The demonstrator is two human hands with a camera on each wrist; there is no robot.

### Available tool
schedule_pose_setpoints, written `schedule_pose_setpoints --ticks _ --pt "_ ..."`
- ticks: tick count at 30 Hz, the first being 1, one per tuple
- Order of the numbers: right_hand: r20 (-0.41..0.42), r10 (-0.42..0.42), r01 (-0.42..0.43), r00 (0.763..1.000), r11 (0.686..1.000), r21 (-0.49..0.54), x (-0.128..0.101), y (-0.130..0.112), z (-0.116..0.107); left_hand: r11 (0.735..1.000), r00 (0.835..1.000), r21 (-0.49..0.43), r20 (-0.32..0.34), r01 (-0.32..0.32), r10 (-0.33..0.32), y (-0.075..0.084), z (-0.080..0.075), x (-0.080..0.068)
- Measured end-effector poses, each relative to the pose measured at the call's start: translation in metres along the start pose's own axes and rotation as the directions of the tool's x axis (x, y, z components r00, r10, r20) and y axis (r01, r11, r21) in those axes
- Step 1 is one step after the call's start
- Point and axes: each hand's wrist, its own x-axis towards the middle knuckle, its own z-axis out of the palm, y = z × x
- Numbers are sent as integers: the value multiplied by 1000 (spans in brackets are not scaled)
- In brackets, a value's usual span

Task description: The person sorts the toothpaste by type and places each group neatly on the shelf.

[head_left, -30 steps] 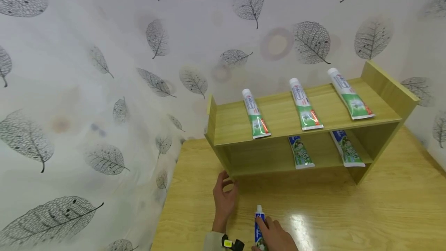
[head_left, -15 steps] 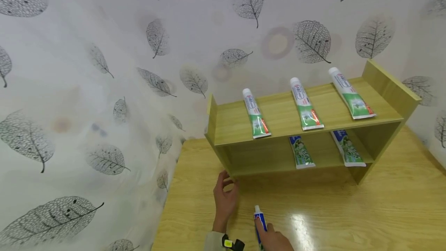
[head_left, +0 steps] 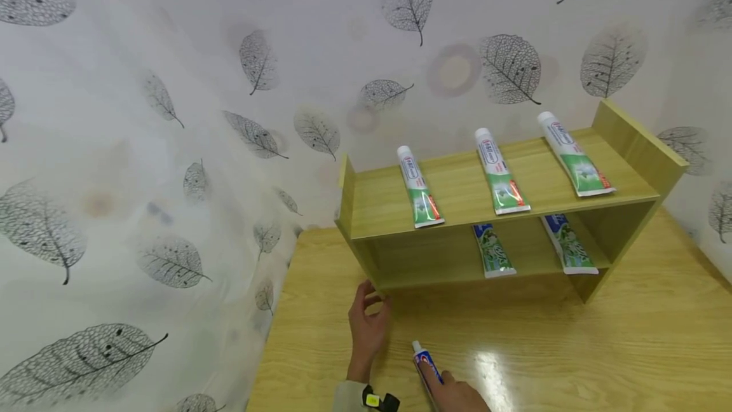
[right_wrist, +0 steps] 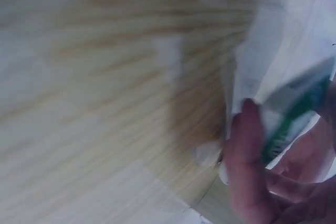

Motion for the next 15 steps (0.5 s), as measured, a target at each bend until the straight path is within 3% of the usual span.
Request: schedule_pose_setpoints --ticks 7,12,15 --pt "52 -111 102 992 984 149 3 24 -10 1000 1000 -7 1 -4 4 0 -1 1" --pt "-23 -137 139 990 978 157 -2 31 -11 1000 1000 -14 8 -4 4 -2 -1 1" --pt "-152 -168 189 974 973 134 -7 25 -26 1000 1000 -17 11 -7 8 -3 -1 1"
